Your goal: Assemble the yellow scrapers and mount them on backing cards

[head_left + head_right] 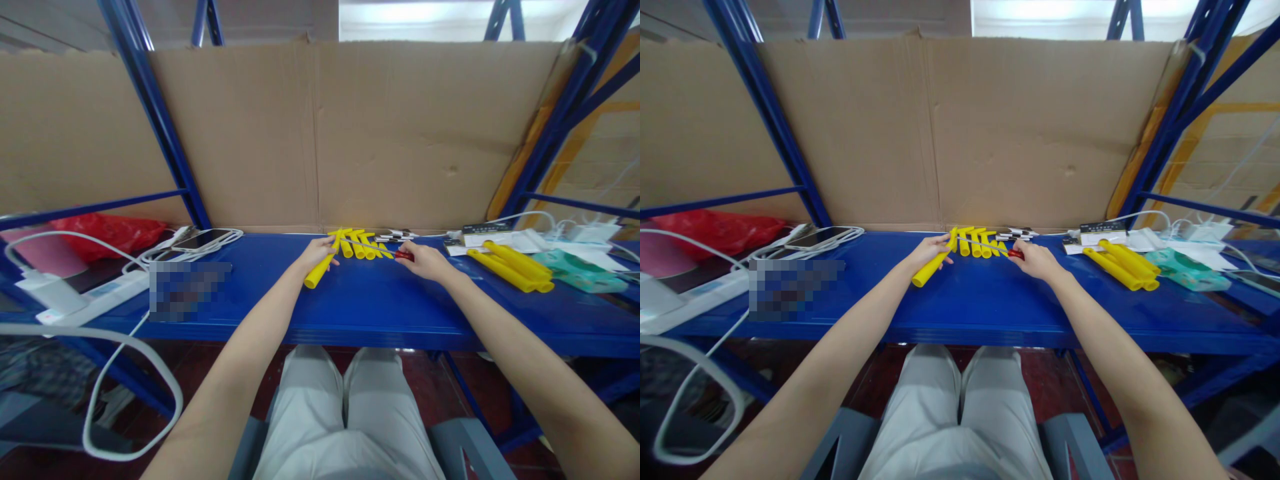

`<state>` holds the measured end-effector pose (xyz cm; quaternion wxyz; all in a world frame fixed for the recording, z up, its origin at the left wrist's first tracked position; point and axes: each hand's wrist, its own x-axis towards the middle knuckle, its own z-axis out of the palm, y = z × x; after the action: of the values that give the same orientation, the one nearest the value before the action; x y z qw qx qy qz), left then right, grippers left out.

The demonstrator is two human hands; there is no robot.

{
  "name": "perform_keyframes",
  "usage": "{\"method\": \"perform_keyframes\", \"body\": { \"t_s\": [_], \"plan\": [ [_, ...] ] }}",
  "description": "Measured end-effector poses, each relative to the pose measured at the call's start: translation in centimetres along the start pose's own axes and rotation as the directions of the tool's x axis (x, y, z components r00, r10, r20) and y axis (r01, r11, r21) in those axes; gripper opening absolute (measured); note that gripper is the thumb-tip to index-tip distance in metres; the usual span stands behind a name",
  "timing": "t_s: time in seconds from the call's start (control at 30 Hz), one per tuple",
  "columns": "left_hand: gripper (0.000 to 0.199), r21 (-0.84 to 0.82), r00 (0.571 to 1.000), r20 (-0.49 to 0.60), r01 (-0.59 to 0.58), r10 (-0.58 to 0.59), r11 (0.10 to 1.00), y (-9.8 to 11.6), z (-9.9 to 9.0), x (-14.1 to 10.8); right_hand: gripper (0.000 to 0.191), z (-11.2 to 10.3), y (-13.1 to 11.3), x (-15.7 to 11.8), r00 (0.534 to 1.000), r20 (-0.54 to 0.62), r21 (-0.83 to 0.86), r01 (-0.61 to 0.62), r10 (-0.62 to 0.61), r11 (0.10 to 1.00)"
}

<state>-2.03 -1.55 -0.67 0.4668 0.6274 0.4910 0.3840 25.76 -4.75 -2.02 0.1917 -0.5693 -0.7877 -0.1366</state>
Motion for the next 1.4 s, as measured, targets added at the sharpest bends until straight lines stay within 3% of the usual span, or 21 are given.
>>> {"method": "perform_keyframes", "body": {
  "t_s": [0.23,0.33,0.57,0.73,1.03,1.27,1.4],
  "plan": [
    [0.067,0.002,1.000,0.002,-0.010,0.010,1.000,-0.1,-0.2,0.3,0.017,0.6,0.4,0.2,0.998,0.015,0.112,0.053,-0.055,0.992],
    [0.067,0.003,1.000,0.001,-0.009,0.009,1.000,-0.1,-0.2,0.2,0.019,0.9,0.7,0.4,0.997,-0.035,0.158,0.068,-0.063,0.985],
    [0.066,-0.005,1.000,-0.003,-0.001,0.001,1.000,-0.1,0.0,0.2,0.016,0.3,0.3,0.2,0.998,-0.054,0.041,0.032,-0.030,0.999],
    [0.066,0.003,1.000,-0.023,-0.010,0.010,1.000,0.1,0.0,0.0,0.021,-0.2,-0.5,0.0,1.000,0.005,-0.038,0.007,-0.007,0.999],
    [0.065,0.028,1.000,-0.014,-0.014,0.015,1.000,-0.1,0.1,0.2,0.019,0.4,0.1,0.3,1.000,-0.024,0.068,0.010,-0.009,0.998],
    [0.065,0.043,0.998,-0.035,-0.047,0.048,0.998,-0.3,0.1,0.4,0.024,0.1,-0.2,0.0,0.999,0.027,-0.051,0.028,-0.026,0.998],
    [0.064,0.035,0.996,-0.052,-0.072,0.073,0.997,0.0,0.1,0.1,0.029,0.2,-0.7,0.1,0.998,0.063,-0.026,0.026,-0.024,0.999]
  ]
}}
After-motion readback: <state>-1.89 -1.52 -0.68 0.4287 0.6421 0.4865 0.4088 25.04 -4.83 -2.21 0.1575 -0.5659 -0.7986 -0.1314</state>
